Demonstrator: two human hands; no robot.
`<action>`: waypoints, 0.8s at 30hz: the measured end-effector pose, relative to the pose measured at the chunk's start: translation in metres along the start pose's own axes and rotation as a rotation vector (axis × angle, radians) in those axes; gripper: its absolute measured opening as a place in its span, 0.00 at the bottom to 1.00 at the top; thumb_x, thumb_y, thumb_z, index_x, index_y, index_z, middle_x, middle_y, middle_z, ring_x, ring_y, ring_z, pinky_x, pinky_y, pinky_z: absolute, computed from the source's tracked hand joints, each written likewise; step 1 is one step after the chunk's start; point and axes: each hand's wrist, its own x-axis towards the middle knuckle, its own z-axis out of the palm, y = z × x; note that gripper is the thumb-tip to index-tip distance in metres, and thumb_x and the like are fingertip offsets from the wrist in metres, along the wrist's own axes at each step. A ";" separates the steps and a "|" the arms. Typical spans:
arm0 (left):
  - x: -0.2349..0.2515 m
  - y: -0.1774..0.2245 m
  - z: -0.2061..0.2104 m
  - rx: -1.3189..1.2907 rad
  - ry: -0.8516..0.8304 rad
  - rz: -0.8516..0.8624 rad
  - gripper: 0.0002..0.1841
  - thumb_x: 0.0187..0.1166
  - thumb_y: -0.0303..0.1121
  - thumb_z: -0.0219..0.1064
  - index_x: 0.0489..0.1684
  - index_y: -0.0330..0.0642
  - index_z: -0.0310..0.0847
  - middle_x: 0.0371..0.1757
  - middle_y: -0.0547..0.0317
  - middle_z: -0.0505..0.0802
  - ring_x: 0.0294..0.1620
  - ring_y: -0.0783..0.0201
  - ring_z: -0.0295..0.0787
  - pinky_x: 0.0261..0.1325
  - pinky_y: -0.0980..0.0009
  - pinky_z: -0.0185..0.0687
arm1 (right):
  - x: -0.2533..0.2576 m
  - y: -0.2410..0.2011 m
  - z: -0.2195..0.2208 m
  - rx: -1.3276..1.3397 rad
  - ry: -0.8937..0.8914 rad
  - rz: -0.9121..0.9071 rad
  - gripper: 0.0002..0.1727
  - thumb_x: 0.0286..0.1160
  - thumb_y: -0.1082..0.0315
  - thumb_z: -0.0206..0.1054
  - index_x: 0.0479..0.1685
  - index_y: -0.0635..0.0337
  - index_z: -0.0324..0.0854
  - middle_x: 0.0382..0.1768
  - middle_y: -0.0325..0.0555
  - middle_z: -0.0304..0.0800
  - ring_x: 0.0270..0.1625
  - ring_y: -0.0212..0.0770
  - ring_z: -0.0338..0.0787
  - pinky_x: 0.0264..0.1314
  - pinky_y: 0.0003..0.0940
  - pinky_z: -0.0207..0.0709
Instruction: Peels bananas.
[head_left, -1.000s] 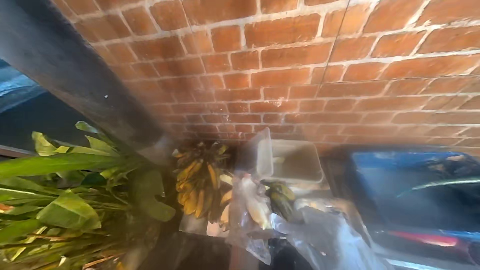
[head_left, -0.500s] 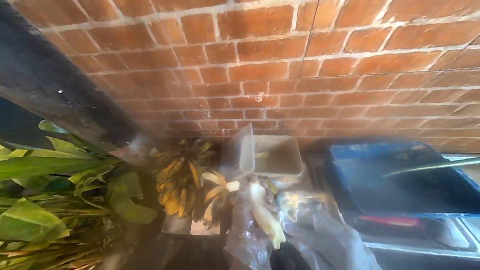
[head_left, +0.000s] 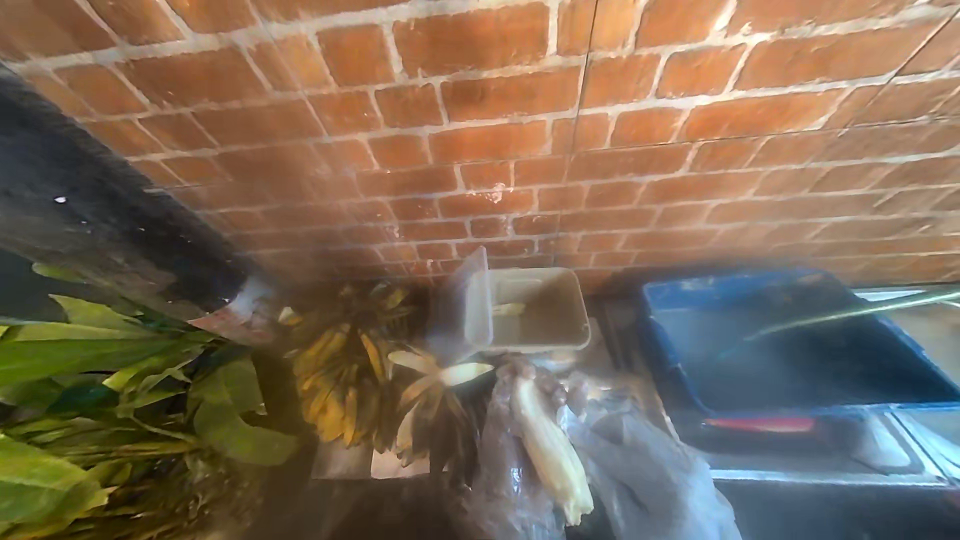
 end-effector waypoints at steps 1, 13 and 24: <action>0.001 -0.001 -0.007 -0.035 -0.041 -0.021 0.15 0.90 0.41 0.50 0.48 0.39 0.78 0.38 0.49 0.89 0.44 0.54 0.91 0.56 0.55 0.90 | 0.000 0.001 0.001 -0.009 0.005 0.009 0.18 0.81 0.60 0.66 0.65 0.39 0.92 0.49 0.48 0.96 0.50 0.42 0.93 0.53 0.42 0.87; -0.011 -0.020 0.008 0.109 0.054 -0.025 0.27 0.96 0.40 0.34 0.44 0.38 0.83 0.47 0.47 0.96 0.54 0.55 0.95 0.56 0.62 0.92 | 0.010 0.031 0.025 -0.005 0.084 0.065 0.16 0.85 0.58 0.63 0.60 0.47 0.93 0.52 0.45 0.96 0.54 0.38 0.94 0.59 0.38 0.88; 0.007 -0.049 -0.064 0.181 0.104 -0.157 0.21 0.84 0.29 0.53 0.73 0.32 0.74 0.65 0.43 0.91 0.66 0.55 0.90 0.67 0.61 0.88 | -0.009 0.081 0.034 -0.453 0.075 0.374 0.29 0.76 0.64 0.63 0.76 0.23 0.81 0.48 0.48 0.94 0.46 0.52 0.95 0.41 0.53 0.89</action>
